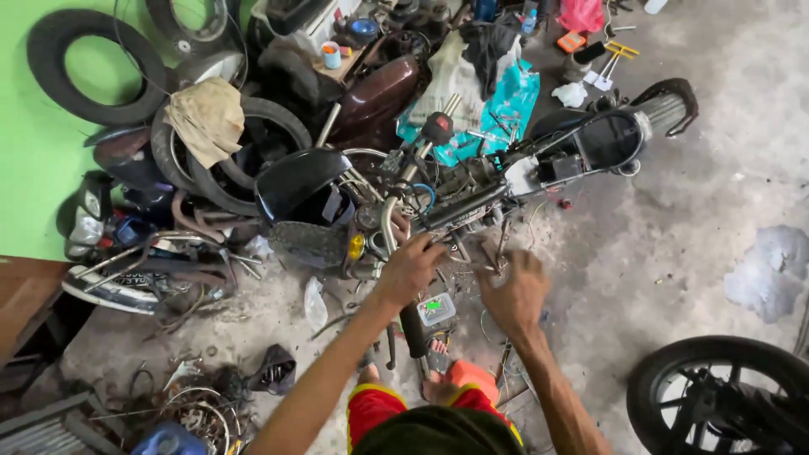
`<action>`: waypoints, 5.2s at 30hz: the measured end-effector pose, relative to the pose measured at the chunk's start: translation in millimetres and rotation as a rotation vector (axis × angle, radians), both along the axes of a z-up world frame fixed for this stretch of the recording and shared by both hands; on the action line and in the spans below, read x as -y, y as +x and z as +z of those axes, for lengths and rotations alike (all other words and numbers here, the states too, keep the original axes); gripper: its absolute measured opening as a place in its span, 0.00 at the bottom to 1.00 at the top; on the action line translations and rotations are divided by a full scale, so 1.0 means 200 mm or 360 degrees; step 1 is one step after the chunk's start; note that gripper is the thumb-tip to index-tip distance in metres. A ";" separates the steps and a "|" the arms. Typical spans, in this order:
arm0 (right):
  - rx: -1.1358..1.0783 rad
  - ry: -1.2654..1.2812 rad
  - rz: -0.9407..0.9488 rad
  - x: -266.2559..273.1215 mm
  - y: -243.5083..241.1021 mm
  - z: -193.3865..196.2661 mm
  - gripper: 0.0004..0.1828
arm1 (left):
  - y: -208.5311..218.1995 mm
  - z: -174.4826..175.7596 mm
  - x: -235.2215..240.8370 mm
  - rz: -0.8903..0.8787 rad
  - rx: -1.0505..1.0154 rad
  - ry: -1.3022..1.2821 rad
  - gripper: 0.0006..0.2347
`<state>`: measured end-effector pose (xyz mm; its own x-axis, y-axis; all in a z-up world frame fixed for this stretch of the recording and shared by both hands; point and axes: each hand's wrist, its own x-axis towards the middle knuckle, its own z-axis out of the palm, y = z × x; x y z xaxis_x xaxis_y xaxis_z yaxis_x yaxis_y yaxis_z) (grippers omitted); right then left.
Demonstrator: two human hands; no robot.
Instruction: The person works on the front fork and handlebar area of a motorcycle, connecting and securing wires near the steering stem. They then move to the handlebars, adjusting and routing cables and wires around the grips and controls.
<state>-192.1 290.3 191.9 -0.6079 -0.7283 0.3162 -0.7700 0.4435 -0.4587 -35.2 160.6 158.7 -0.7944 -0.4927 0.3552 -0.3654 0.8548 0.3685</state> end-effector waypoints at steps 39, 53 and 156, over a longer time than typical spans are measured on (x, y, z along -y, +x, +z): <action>0.0681 0.0020 0.1756 0.89 -0.33 -0.61 0.12 | -0.37 0.06 0.90 0.0046 0.0287 0.0135 0.17; 0.1815 0.0216 0.0218 0.58 0.33 -0.45 0.20 | -0.38 0.15 0.85 0.0055 0.0355 0.0173 0.16; 0.1709 0.0475 0.0976 0.65 0.14 -0.40 0.17 | -0.39 0.15 0.86 0.0036 0.0247 0.0175 0.17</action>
<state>-163.8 160.3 112.6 0.0048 -0.9374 -0.3482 -0.1894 0.3410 -0.9208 -112.9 -11.3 187.9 -0.8238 -0.5400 0.1723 -0.4436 0.8034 0.3971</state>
